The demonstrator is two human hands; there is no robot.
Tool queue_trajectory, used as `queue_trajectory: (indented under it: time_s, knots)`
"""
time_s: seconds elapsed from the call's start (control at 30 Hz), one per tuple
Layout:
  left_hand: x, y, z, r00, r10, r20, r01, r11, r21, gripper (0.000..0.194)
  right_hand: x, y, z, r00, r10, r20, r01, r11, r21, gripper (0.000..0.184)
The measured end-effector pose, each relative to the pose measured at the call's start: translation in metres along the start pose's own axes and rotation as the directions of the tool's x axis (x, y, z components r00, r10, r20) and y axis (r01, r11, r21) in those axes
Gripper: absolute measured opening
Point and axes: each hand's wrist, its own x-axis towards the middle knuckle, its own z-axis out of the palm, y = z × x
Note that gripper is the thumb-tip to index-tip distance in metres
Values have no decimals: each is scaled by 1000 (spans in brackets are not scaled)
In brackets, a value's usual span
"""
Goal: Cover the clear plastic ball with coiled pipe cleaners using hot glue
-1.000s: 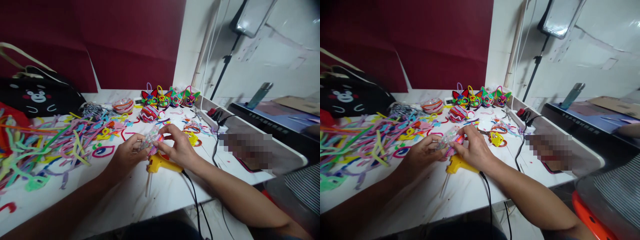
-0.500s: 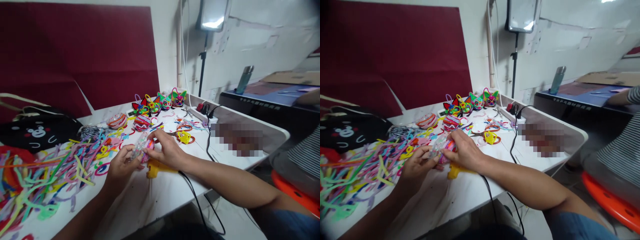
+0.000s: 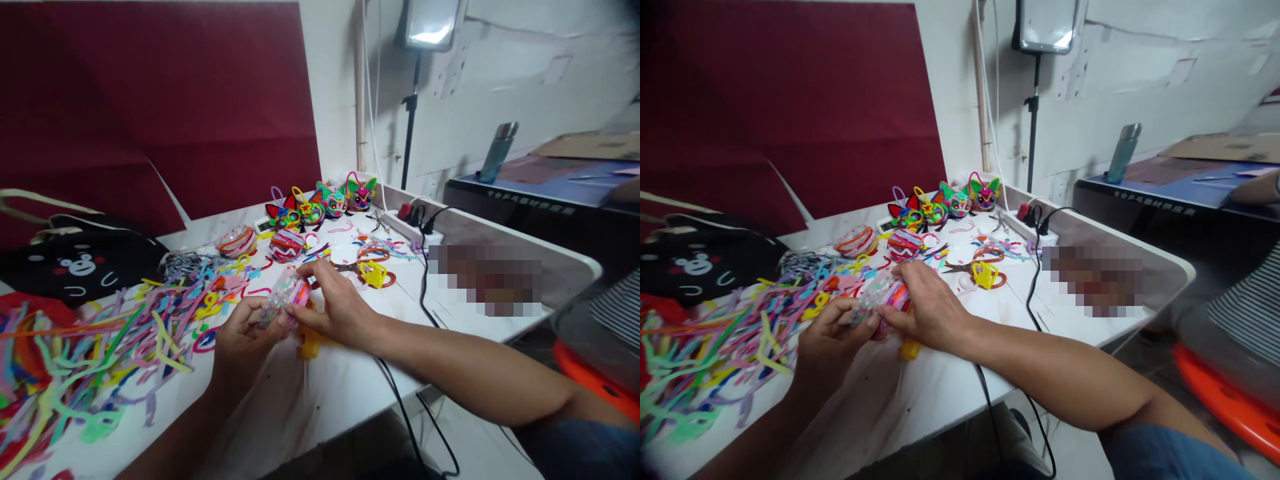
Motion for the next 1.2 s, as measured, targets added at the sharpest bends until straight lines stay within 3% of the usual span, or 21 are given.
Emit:
queue_trajectory:
  time_s: [0.2, 0.47, 0.57, 0.8, 1.0, 1.2]
  knots:
    - [-2, 1, 2, 1000, 10, -23, -9, 998, 64, 30, -1, -1, 2, 996, 91, 16, -92, 995, 46, 39]
    - [-4, -1, -1, 996, 80, -26, -73, 978, 198, 23, -6, 0, 7, 992, 126, 12, -127, 990, 60, 42]
    - [-3, 1, -1, 993, 116, -13, -110, 966, 236, 18, -6, -2, 6, 993, 117, 16, -117, 991, 68, 42]
    - [-4, 3, 4, 952, 266, -149, -220, 937, 270, 13, -6, -9, 2, 998, 54, 25, -55, 997, 50, 40]
    - [-6, 3, -2, 905, 411, -106, -356, 870, 341, 11, -5, -15, 3, 999, -21, -27, 21, 1000, 4, 53]
    - [-7, -2, -8, 891, 447, -77, -392, 844, 365, 14, 0, -19, 5, 998, -22, -56, 23, 1000, 11, 56]
